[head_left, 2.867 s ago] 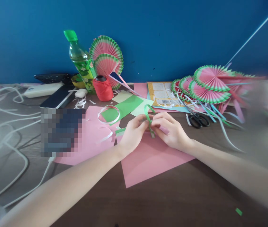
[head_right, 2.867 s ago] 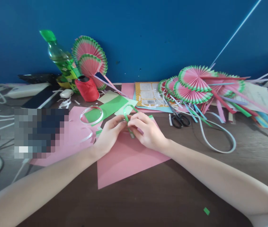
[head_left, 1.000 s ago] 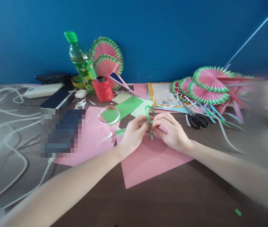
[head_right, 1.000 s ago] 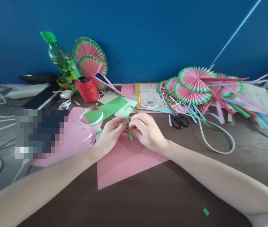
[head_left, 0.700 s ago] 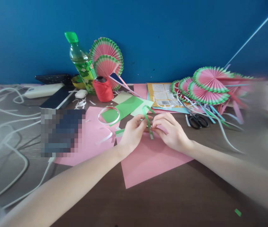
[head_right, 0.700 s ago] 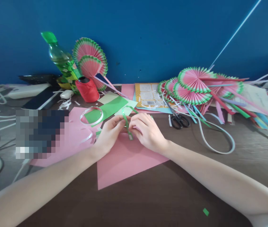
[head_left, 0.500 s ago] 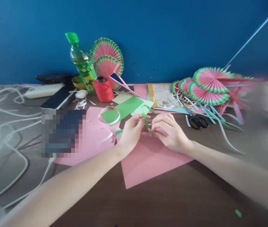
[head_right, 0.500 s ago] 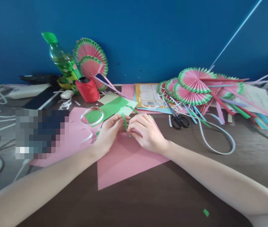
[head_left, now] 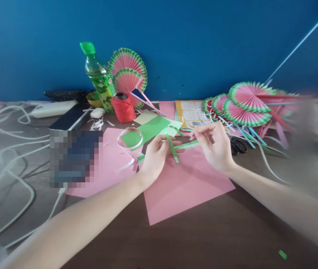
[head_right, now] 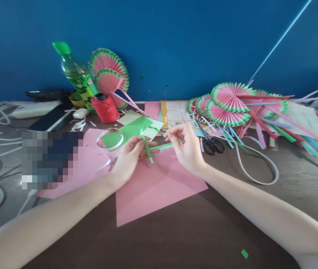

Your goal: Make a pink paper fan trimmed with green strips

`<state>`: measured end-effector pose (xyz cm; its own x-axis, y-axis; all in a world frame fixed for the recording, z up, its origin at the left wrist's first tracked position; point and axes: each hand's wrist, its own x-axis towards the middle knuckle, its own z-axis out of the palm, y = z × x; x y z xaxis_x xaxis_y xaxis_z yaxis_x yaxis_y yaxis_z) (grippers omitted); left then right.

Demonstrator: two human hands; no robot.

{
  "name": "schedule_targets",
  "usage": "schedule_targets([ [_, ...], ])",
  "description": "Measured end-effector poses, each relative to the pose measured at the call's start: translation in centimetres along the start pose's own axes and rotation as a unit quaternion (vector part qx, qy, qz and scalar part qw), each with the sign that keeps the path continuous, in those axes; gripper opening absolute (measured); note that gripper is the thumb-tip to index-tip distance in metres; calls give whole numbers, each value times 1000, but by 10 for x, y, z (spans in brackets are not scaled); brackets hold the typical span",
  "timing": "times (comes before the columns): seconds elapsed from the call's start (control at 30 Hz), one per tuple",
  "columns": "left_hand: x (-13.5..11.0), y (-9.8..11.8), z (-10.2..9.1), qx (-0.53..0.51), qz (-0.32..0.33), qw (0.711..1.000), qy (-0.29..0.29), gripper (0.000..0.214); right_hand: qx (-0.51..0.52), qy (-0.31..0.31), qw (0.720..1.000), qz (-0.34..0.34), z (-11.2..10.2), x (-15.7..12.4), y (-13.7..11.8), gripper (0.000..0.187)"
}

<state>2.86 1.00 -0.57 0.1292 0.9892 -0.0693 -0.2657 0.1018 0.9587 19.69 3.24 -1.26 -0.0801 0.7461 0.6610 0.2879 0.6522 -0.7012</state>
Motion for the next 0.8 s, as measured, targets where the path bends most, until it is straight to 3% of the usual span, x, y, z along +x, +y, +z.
schedule_targets([
  [0.1,-1,0,0,-2,2,1000,1,14,-53,69,995,55,-11,16,18,16],
  [0.17,-1,0,0,-4,3,1000,5,14,-88,80,990,75,-17,22,30,14],
  [0.33,-2,1,0,-13,-1,1000,2,16,-197,35,977,69,-22,21,45,12],
  [0.47,-1,1,0,-16,-3,1000,4,17,-267,45,962,38,-21,19,46,12],
  [0.63,-1,2,1,-6,-1,1000,11,12,-232,43,972,3,-16,18,27,4],
  [0.73,-1,1,2,-1,0,1000,4,10,-166,-35,982,-86,-9,10,3,5],
  [0.8,0,0,2,0,6,1000,2,10,-140,-100,973,-153,-3,3,-11,6],
])
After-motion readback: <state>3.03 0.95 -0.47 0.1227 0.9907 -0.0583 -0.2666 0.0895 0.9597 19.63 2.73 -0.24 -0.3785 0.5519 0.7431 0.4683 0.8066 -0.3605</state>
